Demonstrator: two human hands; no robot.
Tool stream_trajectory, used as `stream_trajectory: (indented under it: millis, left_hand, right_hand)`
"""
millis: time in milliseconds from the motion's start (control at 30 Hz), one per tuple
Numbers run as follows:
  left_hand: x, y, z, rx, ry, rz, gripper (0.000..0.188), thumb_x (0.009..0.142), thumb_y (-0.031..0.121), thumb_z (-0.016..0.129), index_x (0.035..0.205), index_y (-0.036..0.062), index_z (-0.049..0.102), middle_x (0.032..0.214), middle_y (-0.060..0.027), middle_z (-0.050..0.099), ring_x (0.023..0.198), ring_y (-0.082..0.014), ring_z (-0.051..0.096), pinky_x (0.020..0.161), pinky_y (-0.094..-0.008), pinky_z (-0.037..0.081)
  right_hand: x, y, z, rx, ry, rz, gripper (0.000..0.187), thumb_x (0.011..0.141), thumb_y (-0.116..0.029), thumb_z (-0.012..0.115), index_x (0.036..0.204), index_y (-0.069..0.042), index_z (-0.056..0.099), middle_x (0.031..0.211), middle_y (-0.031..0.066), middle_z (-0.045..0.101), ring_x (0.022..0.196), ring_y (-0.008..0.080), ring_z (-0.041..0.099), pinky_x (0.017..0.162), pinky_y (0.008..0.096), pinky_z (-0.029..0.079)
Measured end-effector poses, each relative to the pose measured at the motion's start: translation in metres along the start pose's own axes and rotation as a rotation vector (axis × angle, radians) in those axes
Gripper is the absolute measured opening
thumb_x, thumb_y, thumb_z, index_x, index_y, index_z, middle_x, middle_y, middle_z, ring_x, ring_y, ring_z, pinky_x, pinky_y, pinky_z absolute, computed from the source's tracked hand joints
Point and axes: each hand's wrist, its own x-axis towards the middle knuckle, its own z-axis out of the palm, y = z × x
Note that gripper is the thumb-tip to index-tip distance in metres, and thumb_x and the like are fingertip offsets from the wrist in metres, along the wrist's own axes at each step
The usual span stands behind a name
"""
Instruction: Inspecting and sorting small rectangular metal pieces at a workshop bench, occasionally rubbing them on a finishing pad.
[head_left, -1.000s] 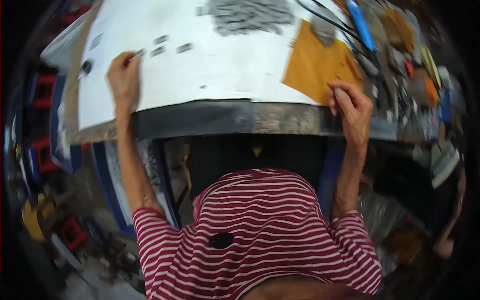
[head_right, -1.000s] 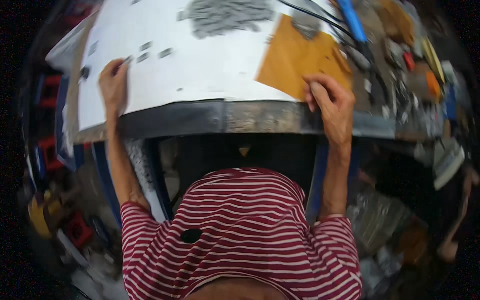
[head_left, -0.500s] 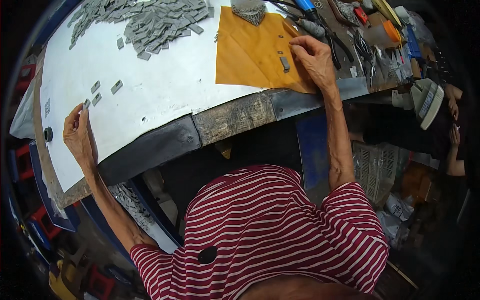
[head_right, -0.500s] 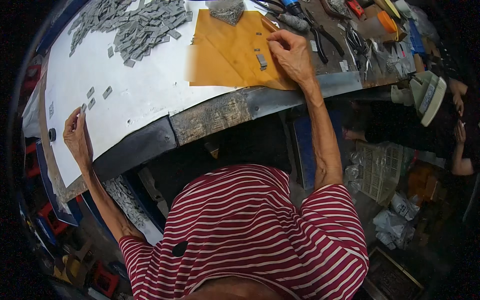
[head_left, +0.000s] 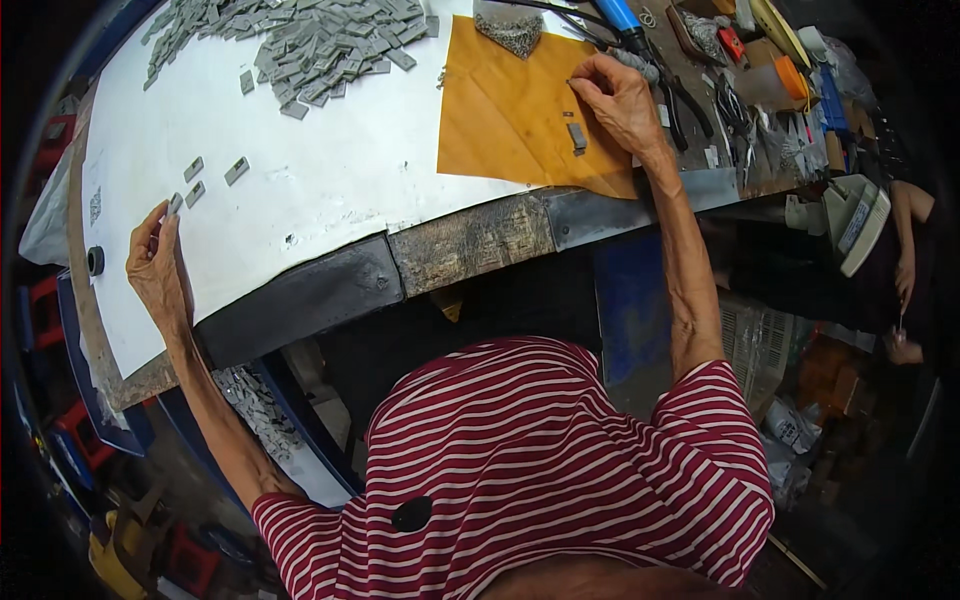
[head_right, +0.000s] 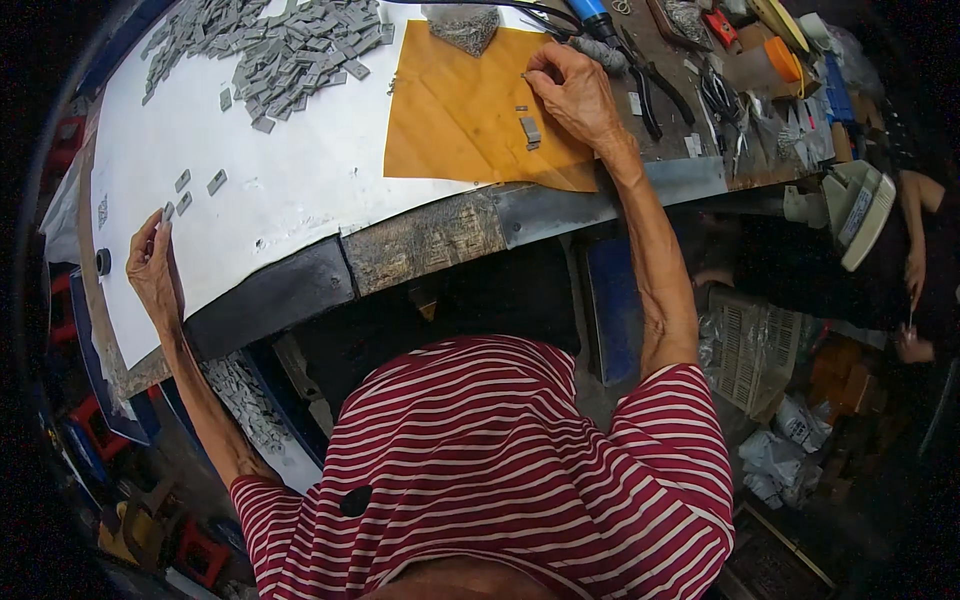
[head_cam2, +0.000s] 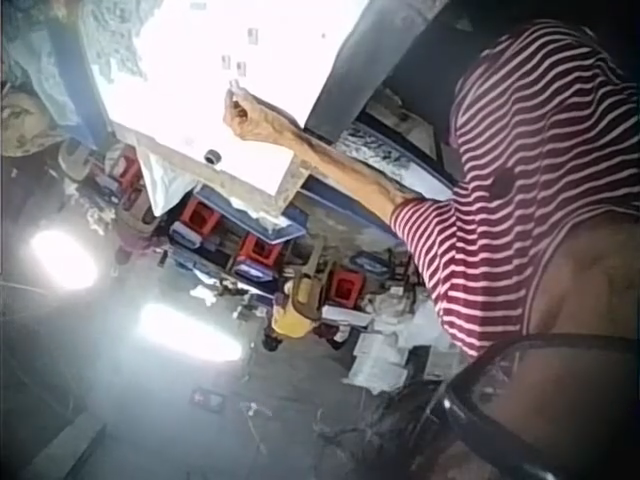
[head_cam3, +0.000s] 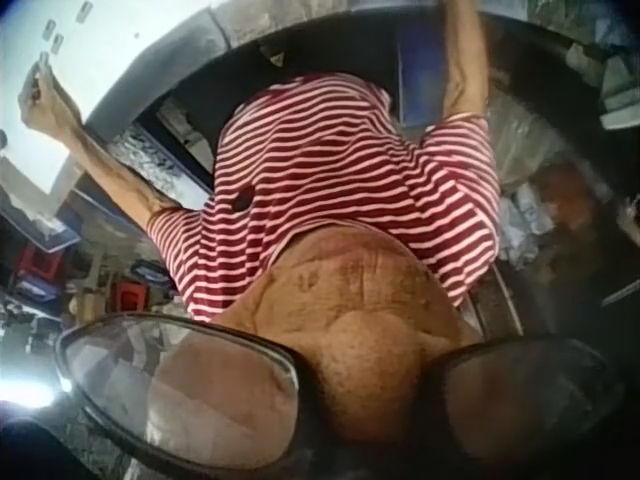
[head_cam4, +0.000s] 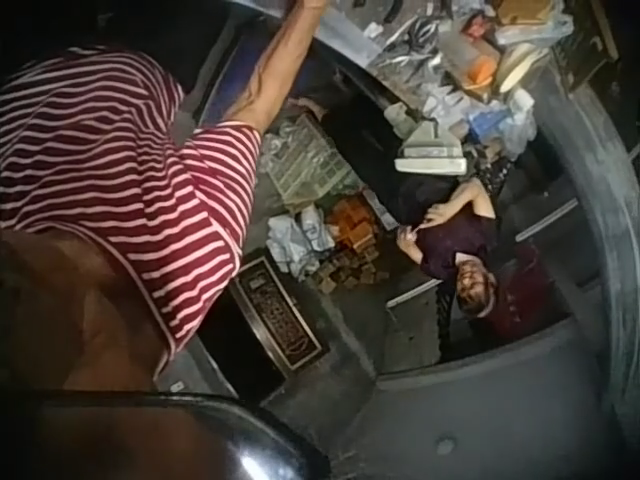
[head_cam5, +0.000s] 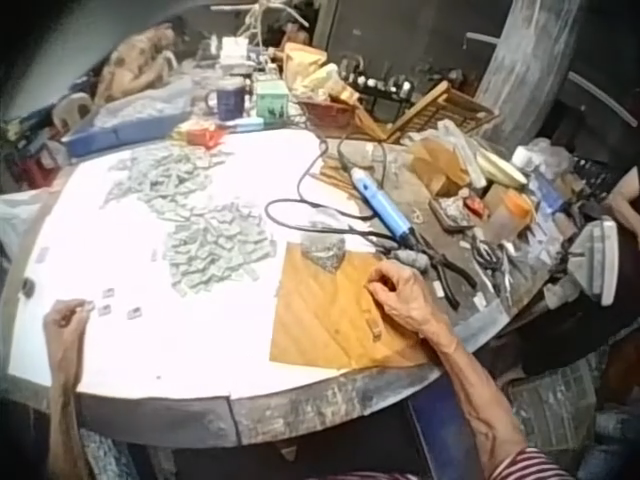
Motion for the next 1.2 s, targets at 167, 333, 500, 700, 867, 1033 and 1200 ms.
stream_trajectory:
  millis: [167,333,500,700,867,1033,1200]
  left_hand:
    - [0.000,-0.003,-0.002,0.023,-0.007,-0.009,0.021,0.082,0.012,0.062,0.102,0.0044,0.064,0.073,0.0025,0.050,0.063,-0.0041,0.036,0.053,-0.0157,0.028]
    - [0.001,-0.007,-0.004,-0.037,-0.023,-0.036,0.022,0.083,0.012,0.062,0.103,0.0047,0.064,0.074,0.0025,0.049,0.064,-0.0041,0.036,0.054,-0.0152,0.029]
    - [0.001,-0.004,-0.004,0.007,-0.021,-0.040,0.022,0.082,0.012,0.062,0.103,0.0044,0.063,0.076,0.0015,0.051,0.066,-0.0040,0.039,0.056,-0.0143,0.031]
    - [0.001,-0.008,-0.006,-0.064,-0.048,-0.041,0.023,0.082,0.011,0.061,0.104,0.0042,0.063,0.084,-0.0014,0.057,0.073,-0.0056,0.047,0.064,-0.0152,0.038]
    - [-0.001,0.004,0.001,0.014,-0.029,-0.034,0.025,0.082,0.013,0.062,0.104,0.0017,0.061,0.077,0.0017,0.049,0.067,-0.0050,0.041,0.058,-0.0160,0.034]
    - [-0.002,0.006,-0.003,-0.139,-0.031,-0.113,0.027,0.081,0.007,0.061,0.107,-0.0012,0.058,0.075,0.0031,0.045,0.064,-0.0033,0.039,0.054,-0.0130,0.031]
    - [0.000,0.018,-0.006,-0.067,0.027,-0.014,0.025,0.082,0.006,0.058,0.106,0.0016,0.061,0.077,0.0020,0.051,0.067,-0.0046,0.043,0.057,-0.0159,0.035]
  right_hand:
    - [0.003,0.002,-0.002,-0.018,-0.049,-0.037,0.010,0.083,-0.009,0.055,0.084,0.001,0.054,0.070,0.0007,0.054,0.065,0.0068,0.049,0.060,0.0225,0.043]
    - [0.002,-0.003,-0.004,-0.078,-0.054,-0.027,0.011,0.082,-0.010,0.055,0.084,0.001,0.053,0.070,0.0022,0.054,0.064,0.0092,0.050,0.061,0.0240,0.043]
    - [-0.001,-0.010,-0.003,-0.059,-0.009,-0.047,0.012,0.079,-0.012,0.054,0.082,0.000,0.051,0.073,0.0127,0.056,0.066,0.0268,0.057,0.061,0.0350,0.045]
    - [-0.003,-0.009,0.000,-0.038,0.039,-0.015,0.013,0.080,-0.012,0.055,0.081,0.001,0.050,0.067,0.0116,0.053,0.060,0.0245,0.055,0.057,0.0334,0.044]
    - [-0.009,-0.001,-0.007,0.145,0.032,0.088,0.009,0.084,-0.009,0.054,0.082,0.000,0.052,0.066,-0.0002,0.051,0.058,0.0052,0.046,0.052,0.0193,0.038]
    - [-0.011,-0.018,-0.017,0.586,-0.001,0.311,0.007,0.085,-0.007,0.053,0.083,0.000,0.054,0.065,0.0010,0.052,0.052,0.0047,0.044,0.047,0.0165,0.034]
    - [-0.020,-0.014,-0.024,0.780,0.065,0.364,0.007,0.083,-0.004,0.055,0.087,0.002,0.052,0.066,0.0036,0.054,0.054,0.0061,0.048,0.047,0.0173,0.037]
